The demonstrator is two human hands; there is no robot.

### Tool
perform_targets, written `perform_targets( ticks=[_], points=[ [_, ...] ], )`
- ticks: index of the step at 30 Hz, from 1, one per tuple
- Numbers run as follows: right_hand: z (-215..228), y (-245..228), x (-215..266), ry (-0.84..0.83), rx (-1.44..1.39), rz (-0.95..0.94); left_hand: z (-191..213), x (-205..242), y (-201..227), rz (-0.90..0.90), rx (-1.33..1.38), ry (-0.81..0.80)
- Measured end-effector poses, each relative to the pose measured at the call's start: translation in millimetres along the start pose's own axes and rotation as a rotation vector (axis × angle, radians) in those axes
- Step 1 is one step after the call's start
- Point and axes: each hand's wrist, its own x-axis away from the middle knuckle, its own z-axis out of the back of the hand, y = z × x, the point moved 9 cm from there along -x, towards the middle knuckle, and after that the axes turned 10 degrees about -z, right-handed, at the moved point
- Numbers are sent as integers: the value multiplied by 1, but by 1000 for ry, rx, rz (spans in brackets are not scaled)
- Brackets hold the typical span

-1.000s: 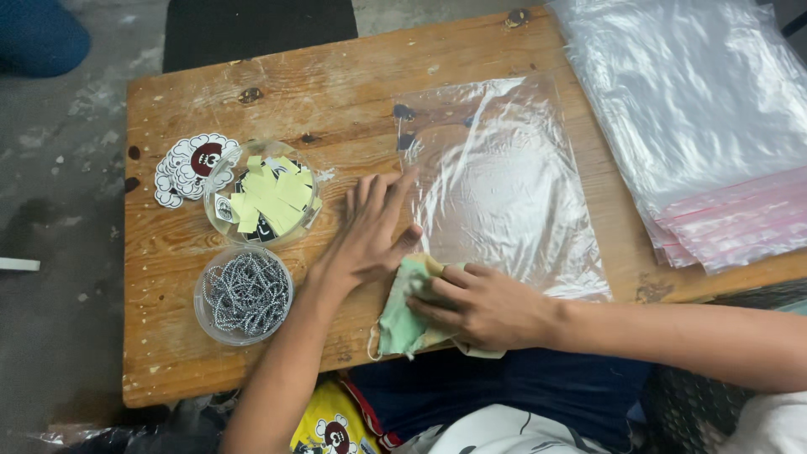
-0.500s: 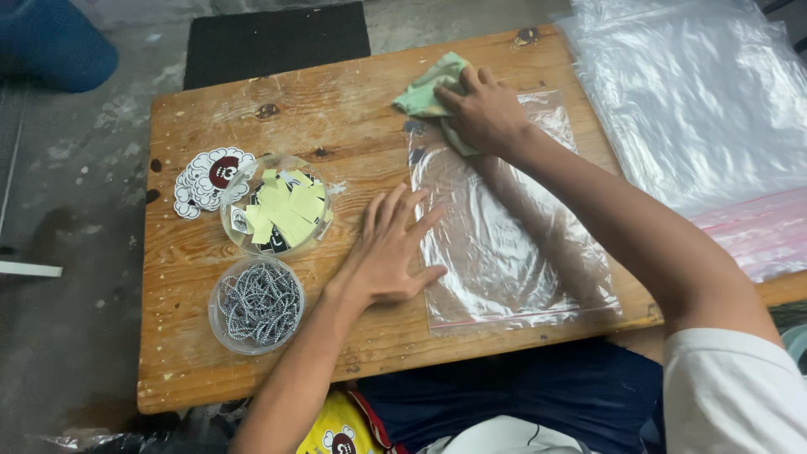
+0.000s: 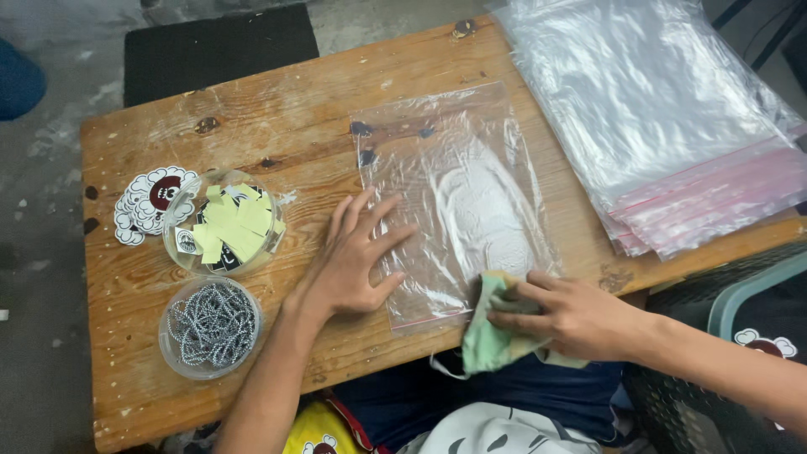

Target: The person wipes down a black bag and a plastic zip-top bag using a cloth and then attaches a circular pin to the black bag.

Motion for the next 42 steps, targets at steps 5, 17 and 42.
perform_targets(
  ticks=[5, 17, 42],
  points=[
    [62, 40, 10, 22, -416, -223, -5, -10, 16, -132, 174, 152],
    [143, 209, 81, 756, -879, -812, 56, -30, 5, 284, 1507, 622],
    [100, 231, 86, 938, -1297, -923, 52, -46, -88, 734, -305, 516]
  ],
)
